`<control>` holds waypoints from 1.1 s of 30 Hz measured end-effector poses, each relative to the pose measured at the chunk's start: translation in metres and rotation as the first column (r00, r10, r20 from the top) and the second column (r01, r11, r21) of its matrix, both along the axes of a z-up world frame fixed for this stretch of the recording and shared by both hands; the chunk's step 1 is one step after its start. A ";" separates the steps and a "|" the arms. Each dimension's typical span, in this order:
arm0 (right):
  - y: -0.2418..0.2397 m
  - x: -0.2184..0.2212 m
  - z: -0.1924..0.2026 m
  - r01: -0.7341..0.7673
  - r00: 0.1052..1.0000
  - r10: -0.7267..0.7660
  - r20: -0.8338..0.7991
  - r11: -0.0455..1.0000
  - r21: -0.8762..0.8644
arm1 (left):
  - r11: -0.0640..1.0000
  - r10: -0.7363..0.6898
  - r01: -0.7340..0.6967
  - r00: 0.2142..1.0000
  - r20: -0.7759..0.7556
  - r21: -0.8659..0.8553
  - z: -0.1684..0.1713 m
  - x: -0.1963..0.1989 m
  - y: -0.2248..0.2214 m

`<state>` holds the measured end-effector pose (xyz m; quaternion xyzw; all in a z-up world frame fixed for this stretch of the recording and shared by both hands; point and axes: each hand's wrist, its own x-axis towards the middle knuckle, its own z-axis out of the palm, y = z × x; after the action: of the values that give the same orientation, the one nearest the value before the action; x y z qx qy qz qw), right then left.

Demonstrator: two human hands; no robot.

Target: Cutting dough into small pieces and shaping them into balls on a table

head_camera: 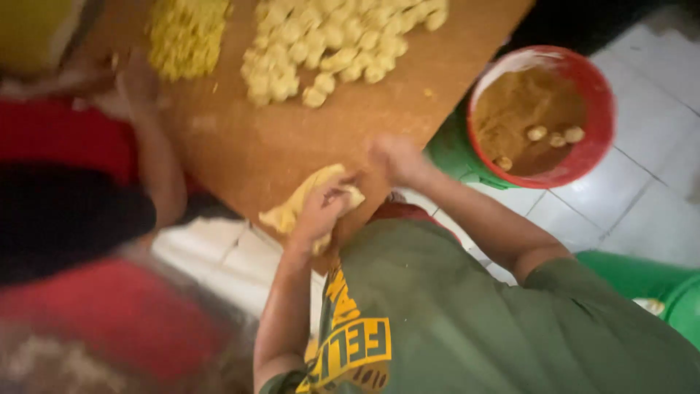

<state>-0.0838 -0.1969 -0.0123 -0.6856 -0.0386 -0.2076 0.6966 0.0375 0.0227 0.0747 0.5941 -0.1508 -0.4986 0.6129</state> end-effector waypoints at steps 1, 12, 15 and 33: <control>-0.022 0.009 -0.031 0.247 0.943 -0.316 -0.102 0.872 -0.422 | 0.999 0.033 -0.022 0.878 0.478 -0.028 -0.021 0.013 0.011; 0.049 0.080 -0.058 -0.124 0.975 -0.134 -0.178 0.338 -0.933 | 0.787 -0.070 -0.544 0.391 0.918 0.292 -0.128 0.004 0.148; 0.080 0.097 -0.069 -0.133 0.969 -0.165 -0.183 0.276 -0.952 | 0.790 -0.044 -0.550 0.391 0.919 0.271 -0.151 -0.002 0.140; 0.019 0.112 0.045 0.241 0.899 -0.378 -0.219 0.847 -0.473 | 0.981 0.162 -0.193 0.684 0.711 -0.038 -0.047 0.102 0.063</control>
<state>0.0284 -0.1781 0.0326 -0.8441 0.1362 -0.1965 0.4800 0.1390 0.0856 0.0278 0.7640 -0.3072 -0.1723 0.5406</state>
